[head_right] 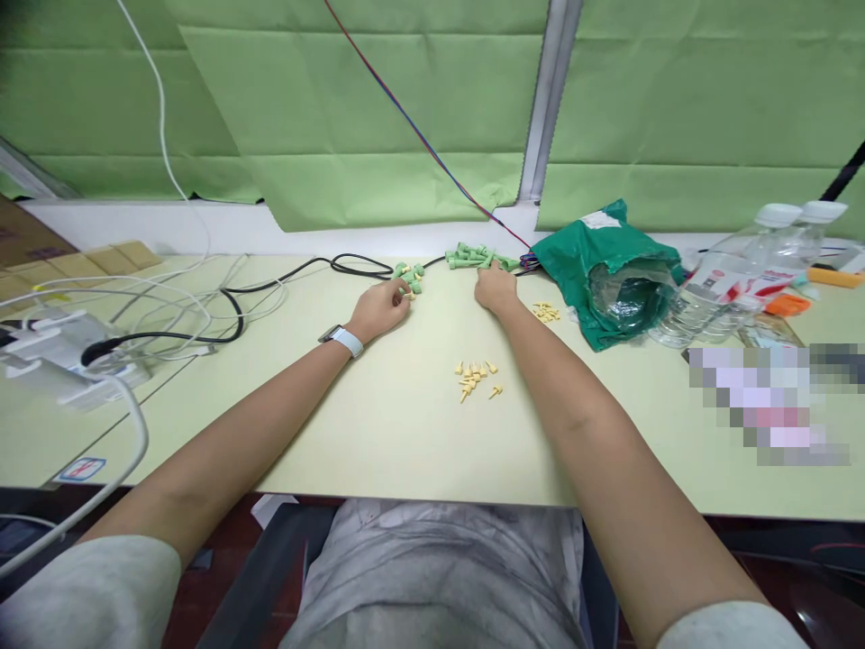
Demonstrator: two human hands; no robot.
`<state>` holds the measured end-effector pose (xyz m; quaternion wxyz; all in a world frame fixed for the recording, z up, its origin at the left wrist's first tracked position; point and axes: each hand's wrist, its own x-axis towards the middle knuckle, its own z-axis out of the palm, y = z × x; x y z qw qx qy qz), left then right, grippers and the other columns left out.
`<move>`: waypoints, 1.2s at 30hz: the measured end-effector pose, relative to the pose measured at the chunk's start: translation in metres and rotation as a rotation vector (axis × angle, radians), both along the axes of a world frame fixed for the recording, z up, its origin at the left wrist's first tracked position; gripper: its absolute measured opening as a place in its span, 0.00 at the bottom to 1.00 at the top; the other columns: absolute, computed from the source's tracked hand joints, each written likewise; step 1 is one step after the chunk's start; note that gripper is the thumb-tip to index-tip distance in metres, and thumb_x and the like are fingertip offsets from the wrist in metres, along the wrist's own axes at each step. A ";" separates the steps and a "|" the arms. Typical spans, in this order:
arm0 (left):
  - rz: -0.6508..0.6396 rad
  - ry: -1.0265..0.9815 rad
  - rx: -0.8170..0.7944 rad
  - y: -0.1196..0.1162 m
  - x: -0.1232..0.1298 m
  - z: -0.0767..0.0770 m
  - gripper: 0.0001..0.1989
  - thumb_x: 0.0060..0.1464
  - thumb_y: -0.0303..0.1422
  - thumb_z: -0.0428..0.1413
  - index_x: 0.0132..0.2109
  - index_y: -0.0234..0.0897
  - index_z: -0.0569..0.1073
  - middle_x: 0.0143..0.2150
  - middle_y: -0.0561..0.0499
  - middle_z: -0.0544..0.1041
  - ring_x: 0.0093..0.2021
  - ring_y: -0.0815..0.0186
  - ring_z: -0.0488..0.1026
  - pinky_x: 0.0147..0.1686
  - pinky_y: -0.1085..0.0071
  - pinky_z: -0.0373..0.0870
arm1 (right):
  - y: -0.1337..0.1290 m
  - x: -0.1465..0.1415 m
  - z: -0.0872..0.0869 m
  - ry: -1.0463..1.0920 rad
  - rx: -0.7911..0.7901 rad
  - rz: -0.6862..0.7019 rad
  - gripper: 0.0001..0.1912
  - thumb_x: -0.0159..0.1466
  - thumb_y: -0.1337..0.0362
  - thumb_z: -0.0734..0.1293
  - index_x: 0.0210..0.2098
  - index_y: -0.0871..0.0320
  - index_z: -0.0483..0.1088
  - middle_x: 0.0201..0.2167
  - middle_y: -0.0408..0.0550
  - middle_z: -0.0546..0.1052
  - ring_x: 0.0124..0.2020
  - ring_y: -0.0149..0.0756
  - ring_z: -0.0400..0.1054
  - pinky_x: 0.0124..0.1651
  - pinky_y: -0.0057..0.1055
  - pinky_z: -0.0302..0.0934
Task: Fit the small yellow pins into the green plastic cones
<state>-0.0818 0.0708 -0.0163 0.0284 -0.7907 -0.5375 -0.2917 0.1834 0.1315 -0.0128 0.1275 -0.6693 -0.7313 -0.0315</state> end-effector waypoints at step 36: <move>-0.515 -0.400 -0.037 -0.044 0.059 0.003 0.15 0.59 0.29 0.57 0.54 0.38 0.72 0.46 0.46 0.79 0.46 0.59 0.76 0.51 0.61 0.72 | -0.151 0.053 0.017 0.490 0.192 0.410 0.17 0.64 0.69 0.61 0.46 0.58 0.79 0.47 0.51 0.82 0.40 0.40 0.76 0.44 0.35 0.68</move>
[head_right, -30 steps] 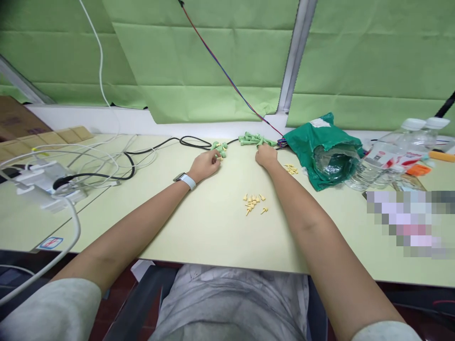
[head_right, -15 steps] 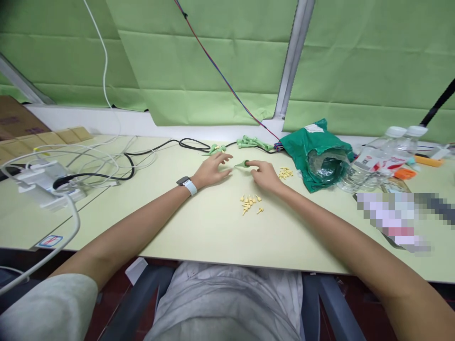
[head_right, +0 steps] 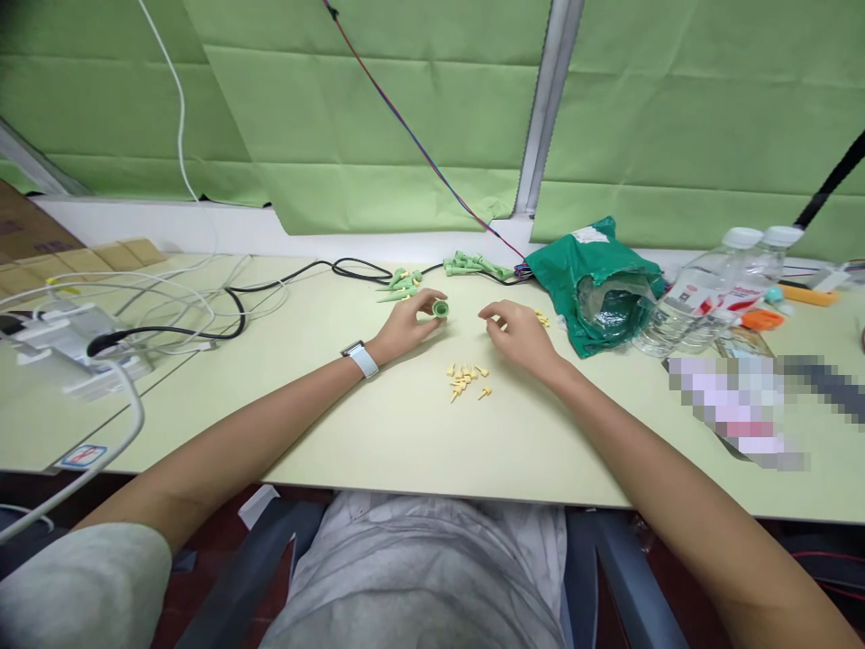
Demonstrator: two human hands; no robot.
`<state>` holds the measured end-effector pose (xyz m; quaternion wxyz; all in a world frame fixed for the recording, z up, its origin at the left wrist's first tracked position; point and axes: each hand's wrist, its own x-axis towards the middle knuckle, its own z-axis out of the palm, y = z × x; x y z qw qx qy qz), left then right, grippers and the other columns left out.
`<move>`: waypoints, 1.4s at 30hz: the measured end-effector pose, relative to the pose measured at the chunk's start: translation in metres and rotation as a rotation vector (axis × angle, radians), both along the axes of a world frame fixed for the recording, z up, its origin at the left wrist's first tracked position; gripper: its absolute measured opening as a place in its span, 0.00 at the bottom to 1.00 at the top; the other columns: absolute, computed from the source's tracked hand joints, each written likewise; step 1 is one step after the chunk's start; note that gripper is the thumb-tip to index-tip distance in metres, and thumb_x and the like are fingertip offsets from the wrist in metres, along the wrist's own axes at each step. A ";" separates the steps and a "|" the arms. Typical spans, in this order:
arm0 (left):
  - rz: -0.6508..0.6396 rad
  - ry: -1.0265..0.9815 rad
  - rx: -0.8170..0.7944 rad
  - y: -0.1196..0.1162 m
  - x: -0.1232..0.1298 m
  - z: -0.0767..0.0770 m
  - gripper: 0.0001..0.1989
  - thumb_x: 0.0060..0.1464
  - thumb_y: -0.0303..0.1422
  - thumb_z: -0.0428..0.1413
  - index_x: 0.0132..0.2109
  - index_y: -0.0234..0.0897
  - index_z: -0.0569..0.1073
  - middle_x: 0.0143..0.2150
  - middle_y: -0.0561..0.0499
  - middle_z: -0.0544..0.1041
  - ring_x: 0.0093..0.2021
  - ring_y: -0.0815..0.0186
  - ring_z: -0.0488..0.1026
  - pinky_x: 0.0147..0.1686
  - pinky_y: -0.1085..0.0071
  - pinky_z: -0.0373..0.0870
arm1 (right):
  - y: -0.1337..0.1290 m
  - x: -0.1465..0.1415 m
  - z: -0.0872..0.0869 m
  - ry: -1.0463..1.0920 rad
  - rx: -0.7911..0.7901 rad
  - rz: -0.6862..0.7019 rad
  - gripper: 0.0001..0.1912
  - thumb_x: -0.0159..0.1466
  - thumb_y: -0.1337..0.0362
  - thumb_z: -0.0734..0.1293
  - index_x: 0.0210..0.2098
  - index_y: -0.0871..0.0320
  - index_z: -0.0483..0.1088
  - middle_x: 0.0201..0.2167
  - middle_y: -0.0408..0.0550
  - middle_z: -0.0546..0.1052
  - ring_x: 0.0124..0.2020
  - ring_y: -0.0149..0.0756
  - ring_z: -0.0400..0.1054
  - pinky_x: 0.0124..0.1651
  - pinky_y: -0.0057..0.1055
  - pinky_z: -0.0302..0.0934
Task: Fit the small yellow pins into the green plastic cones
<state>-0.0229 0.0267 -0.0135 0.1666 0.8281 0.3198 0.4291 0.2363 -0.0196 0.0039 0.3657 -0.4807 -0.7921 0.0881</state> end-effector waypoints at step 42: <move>-0.111 -0.398 -0.569 0.026 -0.011 -0.009 0.26 0.54 0.35 0.62 0.60 0.38 0.72 0.44 0.45 0.81 0.54 0.55 0.78 0.49 0.60 0.72 | 0.021 0.024 -0.018 -0.162 0.086 0.016 0.12 0.66 0.66 0.63 0.41 0.59 0.79 0.40 0.53 0.76 0.42 0.43 0.71 0.49 0.38 0.64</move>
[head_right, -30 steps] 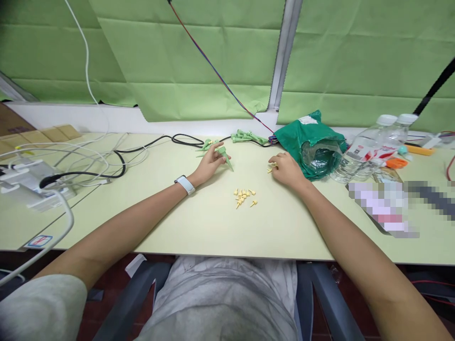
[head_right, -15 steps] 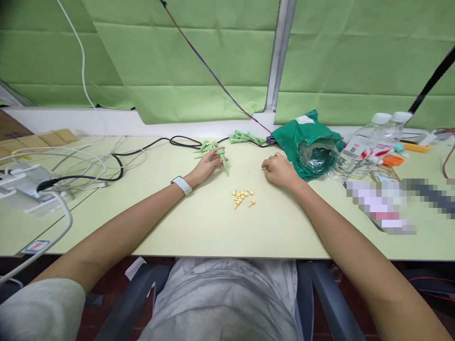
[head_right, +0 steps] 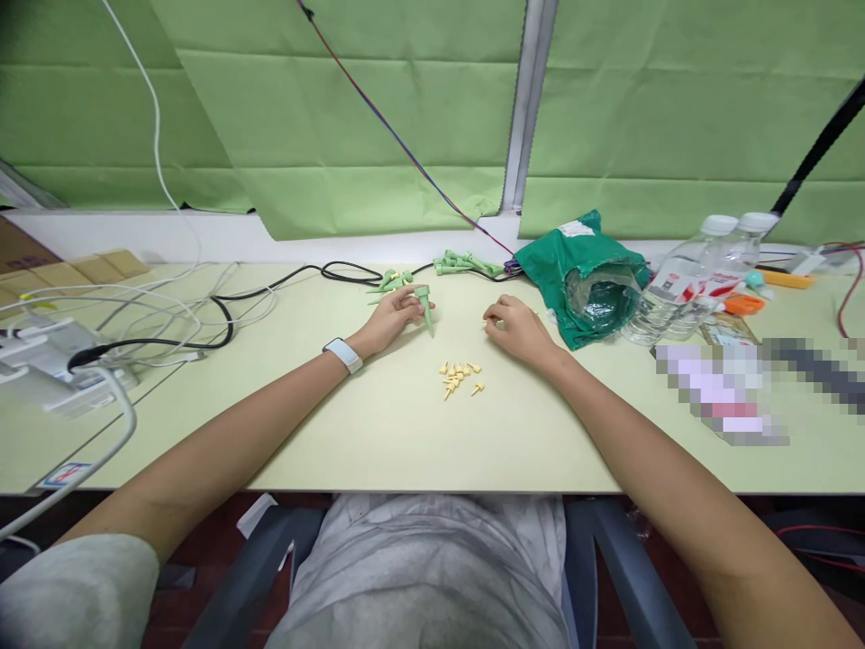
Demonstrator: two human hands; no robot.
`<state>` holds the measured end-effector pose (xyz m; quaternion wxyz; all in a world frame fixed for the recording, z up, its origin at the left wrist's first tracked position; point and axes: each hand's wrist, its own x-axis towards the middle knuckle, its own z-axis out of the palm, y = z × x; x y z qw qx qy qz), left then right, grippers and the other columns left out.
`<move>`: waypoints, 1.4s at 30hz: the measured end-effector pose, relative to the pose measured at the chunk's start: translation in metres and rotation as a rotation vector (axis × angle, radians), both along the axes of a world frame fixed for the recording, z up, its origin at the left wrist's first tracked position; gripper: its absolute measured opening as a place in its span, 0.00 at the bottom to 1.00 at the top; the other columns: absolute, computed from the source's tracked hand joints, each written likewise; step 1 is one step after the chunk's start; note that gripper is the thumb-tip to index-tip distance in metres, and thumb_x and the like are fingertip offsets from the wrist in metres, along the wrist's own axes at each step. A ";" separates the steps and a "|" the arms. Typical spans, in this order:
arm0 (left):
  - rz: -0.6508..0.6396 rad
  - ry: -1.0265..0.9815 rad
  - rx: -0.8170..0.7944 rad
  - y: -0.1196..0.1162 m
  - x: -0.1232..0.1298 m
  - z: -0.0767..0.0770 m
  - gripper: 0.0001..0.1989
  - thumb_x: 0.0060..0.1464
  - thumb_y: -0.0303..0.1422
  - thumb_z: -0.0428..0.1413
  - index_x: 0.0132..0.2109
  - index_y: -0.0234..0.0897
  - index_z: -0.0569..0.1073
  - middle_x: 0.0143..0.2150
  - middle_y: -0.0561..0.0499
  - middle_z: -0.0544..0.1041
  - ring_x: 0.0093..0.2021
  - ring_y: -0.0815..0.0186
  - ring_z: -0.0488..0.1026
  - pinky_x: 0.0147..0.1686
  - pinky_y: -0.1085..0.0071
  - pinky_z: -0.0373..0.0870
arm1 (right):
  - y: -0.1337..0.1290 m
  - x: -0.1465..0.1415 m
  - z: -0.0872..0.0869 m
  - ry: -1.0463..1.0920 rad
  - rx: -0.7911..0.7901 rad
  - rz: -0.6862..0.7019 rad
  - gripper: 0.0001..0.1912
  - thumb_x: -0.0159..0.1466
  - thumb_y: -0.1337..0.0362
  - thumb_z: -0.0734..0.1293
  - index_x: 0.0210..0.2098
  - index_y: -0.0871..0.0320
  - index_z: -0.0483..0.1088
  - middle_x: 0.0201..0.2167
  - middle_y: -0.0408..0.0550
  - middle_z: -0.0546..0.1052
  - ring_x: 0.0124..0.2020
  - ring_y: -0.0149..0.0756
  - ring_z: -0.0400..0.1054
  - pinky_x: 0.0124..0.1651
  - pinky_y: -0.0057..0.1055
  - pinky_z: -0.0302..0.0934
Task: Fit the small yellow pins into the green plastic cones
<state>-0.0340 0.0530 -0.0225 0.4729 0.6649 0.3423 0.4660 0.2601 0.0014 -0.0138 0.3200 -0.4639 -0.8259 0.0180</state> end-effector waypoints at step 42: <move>-0.216 0.031 0.014 -0.036 0.023 0.020 0.25 0.52 0.36 0.69 0.57 0.36 0.79 0.32 0.50 0.78 0.36 0.64 0.75 0.44 0.65 0.71 | -0.029 -0.053 0.003 0.847 -0.212 0.243 0.14 0.59 0.53 0.77 0.33 0.57 0.79 0.29 0.48 0.81 0.32 0.40 0.79 0.40 0.38 0.75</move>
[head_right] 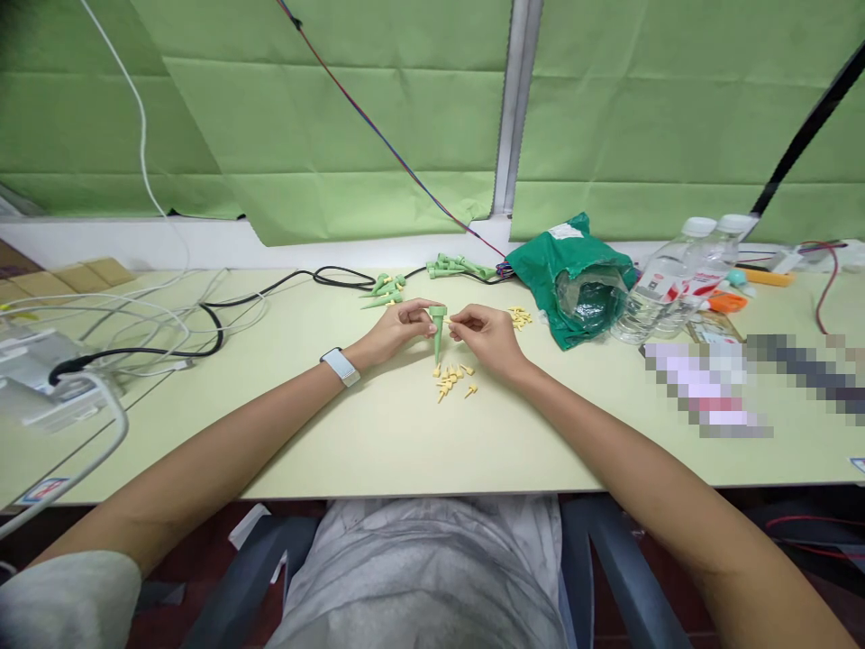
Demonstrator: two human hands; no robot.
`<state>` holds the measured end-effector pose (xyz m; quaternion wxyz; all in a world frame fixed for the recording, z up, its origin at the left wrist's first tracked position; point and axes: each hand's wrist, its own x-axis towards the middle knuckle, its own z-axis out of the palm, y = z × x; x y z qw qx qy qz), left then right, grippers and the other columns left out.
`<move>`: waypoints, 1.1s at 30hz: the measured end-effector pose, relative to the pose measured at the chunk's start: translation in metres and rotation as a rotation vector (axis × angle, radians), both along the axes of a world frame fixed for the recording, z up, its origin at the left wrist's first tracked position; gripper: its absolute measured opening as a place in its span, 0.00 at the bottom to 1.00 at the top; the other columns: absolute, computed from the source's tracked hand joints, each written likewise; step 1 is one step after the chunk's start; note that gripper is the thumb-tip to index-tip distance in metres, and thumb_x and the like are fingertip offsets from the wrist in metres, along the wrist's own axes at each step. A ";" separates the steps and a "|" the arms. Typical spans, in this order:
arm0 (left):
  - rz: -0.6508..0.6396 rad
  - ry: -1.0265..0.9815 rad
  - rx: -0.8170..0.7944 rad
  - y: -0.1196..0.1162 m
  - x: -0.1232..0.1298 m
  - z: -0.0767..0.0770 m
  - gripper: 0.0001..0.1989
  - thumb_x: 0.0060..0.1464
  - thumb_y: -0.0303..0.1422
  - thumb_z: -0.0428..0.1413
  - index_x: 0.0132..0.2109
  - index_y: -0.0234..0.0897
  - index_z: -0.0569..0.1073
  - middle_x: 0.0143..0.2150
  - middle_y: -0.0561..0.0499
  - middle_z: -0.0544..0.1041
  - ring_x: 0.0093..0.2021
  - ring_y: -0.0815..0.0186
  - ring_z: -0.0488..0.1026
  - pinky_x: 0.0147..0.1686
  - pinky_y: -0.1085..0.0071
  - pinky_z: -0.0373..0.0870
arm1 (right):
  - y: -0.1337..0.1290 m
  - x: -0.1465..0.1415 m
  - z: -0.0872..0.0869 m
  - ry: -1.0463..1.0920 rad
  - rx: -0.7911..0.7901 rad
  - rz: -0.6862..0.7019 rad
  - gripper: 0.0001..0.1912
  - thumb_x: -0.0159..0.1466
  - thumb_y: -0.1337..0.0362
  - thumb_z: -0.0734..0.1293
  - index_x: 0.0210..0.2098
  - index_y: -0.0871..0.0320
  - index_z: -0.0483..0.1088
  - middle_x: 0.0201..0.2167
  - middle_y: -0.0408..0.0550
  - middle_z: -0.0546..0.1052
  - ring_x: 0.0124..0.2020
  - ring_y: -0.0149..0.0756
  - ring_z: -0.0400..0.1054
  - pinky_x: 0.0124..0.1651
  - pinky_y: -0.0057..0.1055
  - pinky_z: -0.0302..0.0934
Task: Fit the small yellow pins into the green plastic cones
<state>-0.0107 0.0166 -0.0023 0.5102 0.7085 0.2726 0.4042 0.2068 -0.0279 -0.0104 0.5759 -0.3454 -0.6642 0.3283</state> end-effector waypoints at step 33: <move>-0.002 -0.149 -0.210 -0.018 0.009 0.020 0.17 0.44 0.37 0.73 0.37 0.34 0.78 0.33 0.51 0.79 0.33 0.68 0.74 0.39 0.67 0.68 | -0.012 -0.001 0.013 -0.102 0.090 -0.045 0.13 0.61 0.52 0.76 0.32 0.56 0.77 0.31 0.49 0.81 0.34 0.42 0.79 0.44 0.42 0.75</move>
